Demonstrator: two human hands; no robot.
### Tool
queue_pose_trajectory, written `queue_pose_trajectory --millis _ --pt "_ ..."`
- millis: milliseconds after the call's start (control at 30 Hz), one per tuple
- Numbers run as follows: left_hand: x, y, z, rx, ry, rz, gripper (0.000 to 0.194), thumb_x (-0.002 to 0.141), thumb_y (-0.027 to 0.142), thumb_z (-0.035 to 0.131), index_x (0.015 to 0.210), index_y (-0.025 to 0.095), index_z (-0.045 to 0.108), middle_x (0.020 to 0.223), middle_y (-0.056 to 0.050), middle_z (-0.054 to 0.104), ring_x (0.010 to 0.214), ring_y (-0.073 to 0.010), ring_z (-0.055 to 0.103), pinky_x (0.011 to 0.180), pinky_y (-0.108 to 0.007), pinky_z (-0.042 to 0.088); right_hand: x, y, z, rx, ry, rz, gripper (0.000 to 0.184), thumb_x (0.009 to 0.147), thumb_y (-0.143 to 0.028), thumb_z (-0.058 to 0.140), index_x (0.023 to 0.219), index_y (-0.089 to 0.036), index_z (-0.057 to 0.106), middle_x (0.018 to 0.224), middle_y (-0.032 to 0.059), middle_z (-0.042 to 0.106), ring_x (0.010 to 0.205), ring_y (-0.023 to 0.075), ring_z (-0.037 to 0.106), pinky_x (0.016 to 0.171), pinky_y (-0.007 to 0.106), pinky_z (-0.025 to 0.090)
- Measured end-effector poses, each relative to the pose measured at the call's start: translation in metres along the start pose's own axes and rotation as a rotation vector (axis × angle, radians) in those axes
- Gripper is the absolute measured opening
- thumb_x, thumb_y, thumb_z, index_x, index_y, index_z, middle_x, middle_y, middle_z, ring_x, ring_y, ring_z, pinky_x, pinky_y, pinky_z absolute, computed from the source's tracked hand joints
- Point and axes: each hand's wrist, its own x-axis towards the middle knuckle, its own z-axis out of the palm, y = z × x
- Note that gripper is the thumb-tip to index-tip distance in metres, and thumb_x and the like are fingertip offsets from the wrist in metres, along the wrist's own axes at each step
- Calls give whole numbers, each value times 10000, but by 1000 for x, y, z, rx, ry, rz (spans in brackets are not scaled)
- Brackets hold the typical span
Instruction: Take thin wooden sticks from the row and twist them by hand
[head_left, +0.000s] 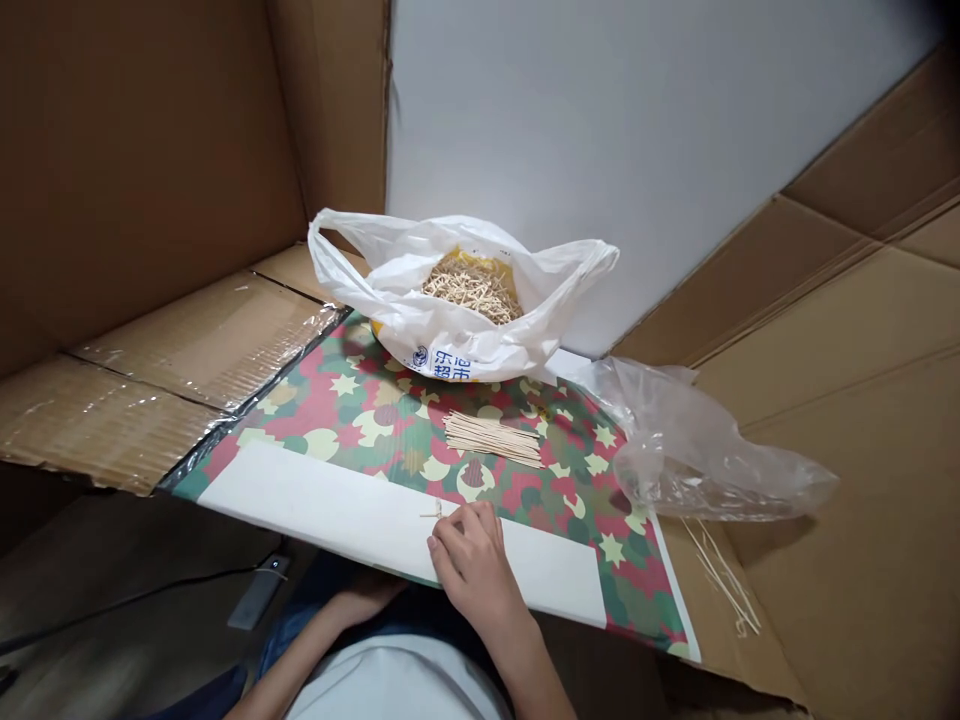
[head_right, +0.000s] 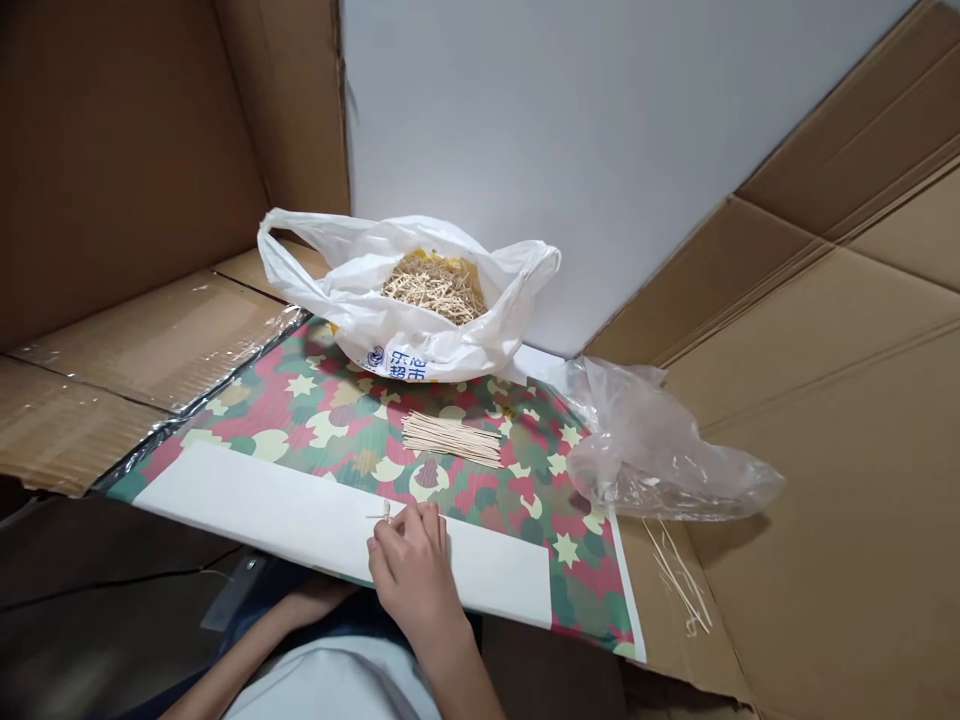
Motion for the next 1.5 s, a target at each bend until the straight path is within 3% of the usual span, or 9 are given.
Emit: queue_pose_trajectory --millis 133,267,333,500,633,800,1133,1333,1500 --pt "-41 32 -14 -112 -424 225 357 831 455 439 1005 210 631 870 -15 685 783 -177 610 699 -256 485 1 3 0 103 80 -30 158 825 -145 459 702 -193 546 767 44 519 801 191 441 695 316 391" --pt "-78 77 -58 -219 -497 570 303 827 441 474 1027 239 581 941 -21 614 881 -175 541 867 -281 384 -5 6 -15 413 174 -17 196 845 -180 435 715 -197 580 743 47 540 789 192 465 715 333 385" --pt "-85 93 -79 -318 -452 647 234 838 395 480 963 228 587 870 -18 578 824 -158 513 813 -257 378 -10 5 -24 727 190 -7 195 849 -225 445 744 -212 609 734 41 563 788 191 488 756 348 386" --pt "-72 106 -94 -727 -40 600 108 864 273 480 891 196 551 778 -9 501 740 -126 464 704 -230 359 -20 -3 -37 1641 107 170 187 771 -346 555 640 -238 635 615 10 511 686 169 489 677 313 405" --pt "-59 112 -86 -886 36 501 94 851 252 513 846 177 569 764 -8 489 733 -121 447 696 -236 344 -23 -7 -35 1891 -10 314 199 726 -358 610 575 -230 624 540 -9 444 634 145 453 658 288 390" --pt "-58 117 -82 -999 -141 470 138 837 272 529 837 151 595 748 -19 517 725 -130 485 684 -252 358 -26 -8 -28 1917 -60 304 183 754 -334 596 613 -225 640 568 -9 486 639 132 457 677 273 383" --pt "-58 117 -85 -985 -177 466 121 797 262 585 789 150 540 700 12 511 666 -97 471 654 -220 368 -23 -19 -20 1899 -81 314 191 768 -336 584 618 -223 615 601 -11 505 670 138 474 695 277 389" --pt "-55 111 -86 -933 -128 421 134 797 275 585 807 153 530 730 13 510 690 -102 503 673 -225 383 -27 -14 -19 1515 -48 261 164 830 -375 521 810 -225 585 783 10 534 788 161 498 757 304 374" --pt "-56 112 -84 -870 -167 423 161 801 288 576 807 141 511 692 3 561 651 -97 499 630 -211 371 -33 1 -18 1190 -92 226 177 837 -370 515 761 -211 538 736 -2 513 743 154 493 711 284 378"
